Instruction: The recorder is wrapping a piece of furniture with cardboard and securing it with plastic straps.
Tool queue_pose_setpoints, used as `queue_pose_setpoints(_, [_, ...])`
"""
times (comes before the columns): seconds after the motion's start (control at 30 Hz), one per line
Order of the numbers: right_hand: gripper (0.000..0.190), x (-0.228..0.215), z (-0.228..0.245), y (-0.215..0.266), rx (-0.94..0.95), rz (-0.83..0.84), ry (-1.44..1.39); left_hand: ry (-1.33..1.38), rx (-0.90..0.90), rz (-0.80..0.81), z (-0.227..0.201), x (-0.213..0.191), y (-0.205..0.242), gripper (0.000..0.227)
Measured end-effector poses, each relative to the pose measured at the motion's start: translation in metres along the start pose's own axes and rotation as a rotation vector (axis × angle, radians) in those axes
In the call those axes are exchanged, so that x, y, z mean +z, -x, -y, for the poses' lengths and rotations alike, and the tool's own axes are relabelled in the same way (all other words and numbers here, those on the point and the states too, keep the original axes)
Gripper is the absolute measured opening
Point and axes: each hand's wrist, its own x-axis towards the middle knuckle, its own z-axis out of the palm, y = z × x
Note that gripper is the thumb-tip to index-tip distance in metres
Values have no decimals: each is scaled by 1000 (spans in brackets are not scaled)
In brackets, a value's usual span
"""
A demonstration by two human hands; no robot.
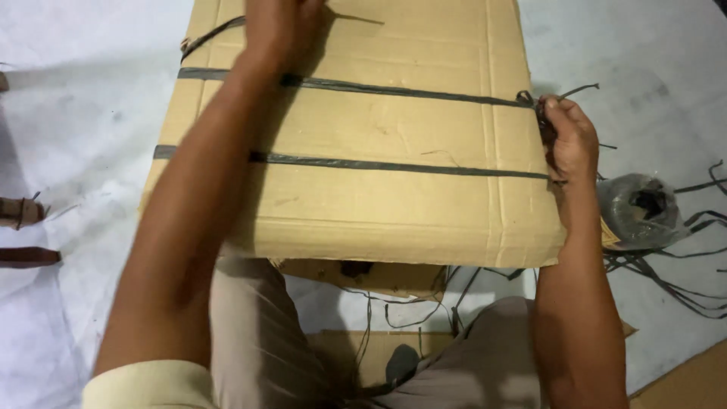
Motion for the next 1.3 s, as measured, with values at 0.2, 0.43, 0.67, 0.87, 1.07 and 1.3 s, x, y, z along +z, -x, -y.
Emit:
queue_pose_setpoints(0.2, [11, 13, 22, 17, 86, -73, -67, 85, 59, 4, -75, 22, -8, 16])
queue_pose_setpoints(0.43, [8, 9, 18, 7, 51, -79, -41, 102, 82, 113, -103, 0, -14, 8])
queue_pose_setpoints(0.67, [11, 8, 1, -12, -92, -97, 363, 75, 36, 127, -106, -2, -14, 9])
queue_pose_setpoints(0.87, [7, 5, 23, -34, -75, -126, 266, 168, -24, 96, -113, -10, -17, 12])
queue_pose_setpoints(1.07, [9, 39, 69, -45, -175, -102, 491, 198, -97, 171, -122, -10, -20, 11])
queue_pose_setpoints(1.3, [6, 113, 72, -73, -362, -11, 779, 165, -75, 151, -126, -8, -22, 9])
